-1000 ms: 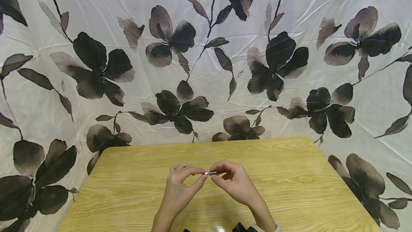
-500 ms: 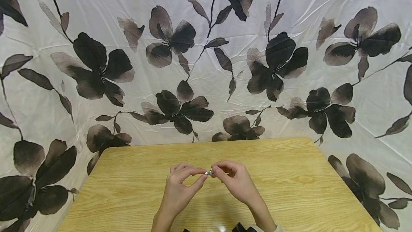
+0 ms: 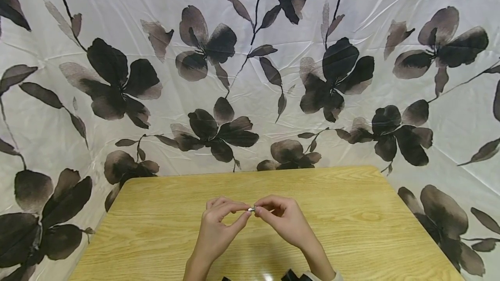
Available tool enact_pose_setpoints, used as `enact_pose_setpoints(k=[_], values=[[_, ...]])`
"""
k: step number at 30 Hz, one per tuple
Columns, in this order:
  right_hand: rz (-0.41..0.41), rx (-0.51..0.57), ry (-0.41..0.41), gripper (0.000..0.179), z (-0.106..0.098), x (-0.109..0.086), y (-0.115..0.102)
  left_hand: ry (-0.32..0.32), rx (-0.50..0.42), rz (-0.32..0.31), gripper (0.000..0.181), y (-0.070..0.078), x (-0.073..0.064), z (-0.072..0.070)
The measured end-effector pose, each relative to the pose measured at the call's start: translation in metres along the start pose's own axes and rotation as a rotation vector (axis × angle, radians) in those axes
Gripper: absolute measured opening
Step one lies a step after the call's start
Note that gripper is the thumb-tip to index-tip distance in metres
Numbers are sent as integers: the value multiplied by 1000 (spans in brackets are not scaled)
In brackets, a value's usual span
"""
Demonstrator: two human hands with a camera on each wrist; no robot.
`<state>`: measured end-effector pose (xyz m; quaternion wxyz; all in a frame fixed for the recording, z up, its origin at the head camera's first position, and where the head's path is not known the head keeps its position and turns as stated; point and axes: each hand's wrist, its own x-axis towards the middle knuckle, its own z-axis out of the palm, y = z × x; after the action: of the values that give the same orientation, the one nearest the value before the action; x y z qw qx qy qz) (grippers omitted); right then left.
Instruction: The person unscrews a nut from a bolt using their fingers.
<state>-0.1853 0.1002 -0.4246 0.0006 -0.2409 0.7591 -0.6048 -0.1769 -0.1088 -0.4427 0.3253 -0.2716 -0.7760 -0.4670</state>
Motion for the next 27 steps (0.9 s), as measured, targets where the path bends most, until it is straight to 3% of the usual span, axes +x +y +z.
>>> enact_pose_setpoints(k=[11, 18, 22, 27], values=[[-64, -16, 21, 11, 0, -1, -2, 5, -1, -21, 23, -1, 1, -1], [-154, 33, 59, 14, 1, -1, -2, -11, -3, -63, 24, 3, 2, -3], [-71, 13, 88, 17, 0, 0, -3, 0, -12, -36, 23, 3, 2, -2], [51, -33, 39, 22, -1, 0, -2, 14, -11, 7, 24, 0, 0, -1]])
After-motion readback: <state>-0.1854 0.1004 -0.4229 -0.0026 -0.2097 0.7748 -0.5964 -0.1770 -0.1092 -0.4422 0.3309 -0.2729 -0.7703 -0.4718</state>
